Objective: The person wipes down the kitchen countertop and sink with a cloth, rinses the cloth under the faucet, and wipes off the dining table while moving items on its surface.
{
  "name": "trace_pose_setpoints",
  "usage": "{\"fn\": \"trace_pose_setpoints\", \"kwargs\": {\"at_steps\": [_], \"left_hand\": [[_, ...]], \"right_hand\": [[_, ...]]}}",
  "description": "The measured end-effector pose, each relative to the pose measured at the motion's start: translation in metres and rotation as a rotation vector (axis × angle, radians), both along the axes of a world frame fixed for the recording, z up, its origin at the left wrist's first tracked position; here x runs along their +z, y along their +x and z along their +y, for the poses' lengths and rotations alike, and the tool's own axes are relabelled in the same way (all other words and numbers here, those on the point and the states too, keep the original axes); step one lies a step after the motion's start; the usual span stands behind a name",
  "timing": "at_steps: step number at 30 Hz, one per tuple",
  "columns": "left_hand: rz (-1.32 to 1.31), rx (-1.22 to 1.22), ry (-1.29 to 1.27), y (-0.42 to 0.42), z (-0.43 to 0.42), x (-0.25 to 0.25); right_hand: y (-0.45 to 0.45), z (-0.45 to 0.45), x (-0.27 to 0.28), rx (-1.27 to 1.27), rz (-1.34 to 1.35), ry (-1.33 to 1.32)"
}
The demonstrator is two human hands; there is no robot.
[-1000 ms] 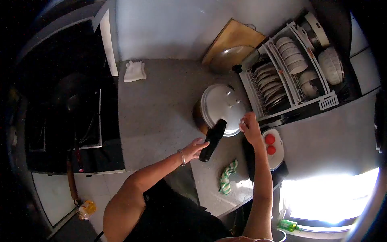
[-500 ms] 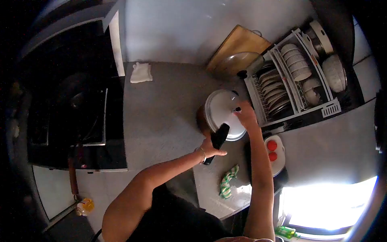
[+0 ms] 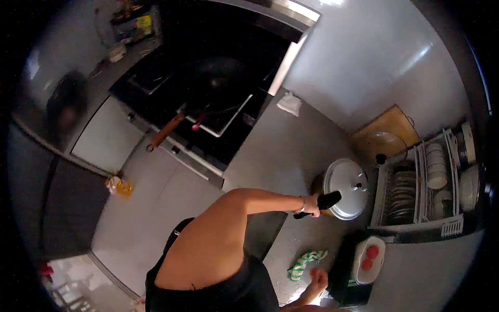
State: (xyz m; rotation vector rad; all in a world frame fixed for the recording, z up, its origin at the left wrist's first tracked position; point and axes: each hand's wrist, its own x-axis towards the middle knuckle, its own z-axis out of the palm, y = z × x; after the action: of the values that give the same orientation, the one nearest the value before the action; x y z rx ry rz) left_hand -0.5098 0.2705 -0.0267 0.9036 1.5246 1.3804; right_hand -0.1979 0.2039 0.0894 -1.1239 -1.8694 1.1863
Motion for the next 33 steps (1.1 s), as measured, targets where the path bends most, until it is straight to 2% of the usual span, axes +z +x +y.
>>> {"fn": "trace_pose_setpoints", "kwargs": {"at_steps": [1,3,5,6,8,11,13,16,18,19,21,26,29,33], "left_hand": [[0.028,0.010,0.026,0.001,-0.010,0.004],[-0.151,-0.093,0.073,0.004,-0.067,0.048],[-0.364,-0.088,0.050,0.027,-0.133,0.040],[-0.264,-0.096,-0.009,0.030,-0.156,0.044],[-0.528,-0.116,0.047,0.042,-0.216,0.080],[-0.595,-0.110,-0.010,0.053,-0.297,0.106],[-0.587,-0.090,-0.025,0.060,-0.352,0.122],[-0.607,-0.002,-0.010,0.077,-0.434,0.145],[-0.628,0.122,-0.002,0.091,-0.484,0.156],[-0.648,0.206,-0.005,0.098,-0.508,0.151],[-0.610,0.210,0.109,0.102,-0.555,0.138],[-0.543,0.396,0.127,0.108,-0.691,0.103],[-0.529,0.513,0.082,0.105,-0.777,0.121],[-0.476,0.702,-0.057,0.091,-0.862,0.138]], "right_hand": [[0.020,0.001,-0.020,-0.029,0.056,-0.048],[0.035,-0.018,-0.020,-0.008,0.143,-0.068],[0.057,-0.029,-0.023,0.013,0.128,-0.137],[0.056,-0.029,-0.022,0.017,0.146,-0.155],[0.053,-0.025,-0.024,0.030,0.168,-0.211],[0.027,-0.031,-0.016,0.129,0.107,-0.190],[0.005,-0.043,-0.014,0.254,0.093,-0.200],[-0.035,-0.067,-0.031,0.347,0.245,-0.320],[-0.060,-0.086,-0.035,0.441,0.211,-0.346],[-0.073,-0.099,-0.044,0.474,0.209,-0.345],[-0.099,-0.129,-0.057,0.551,0.242,-0.349],[-0.147,-0.217,-0.106,0.629,0.122,-0.396],[-0.168,-0.277,-0.137,0.550,-0.064,-0.500],[-0.186,-0.316,-0.196,0.759,-0.180,-0.523]]}}
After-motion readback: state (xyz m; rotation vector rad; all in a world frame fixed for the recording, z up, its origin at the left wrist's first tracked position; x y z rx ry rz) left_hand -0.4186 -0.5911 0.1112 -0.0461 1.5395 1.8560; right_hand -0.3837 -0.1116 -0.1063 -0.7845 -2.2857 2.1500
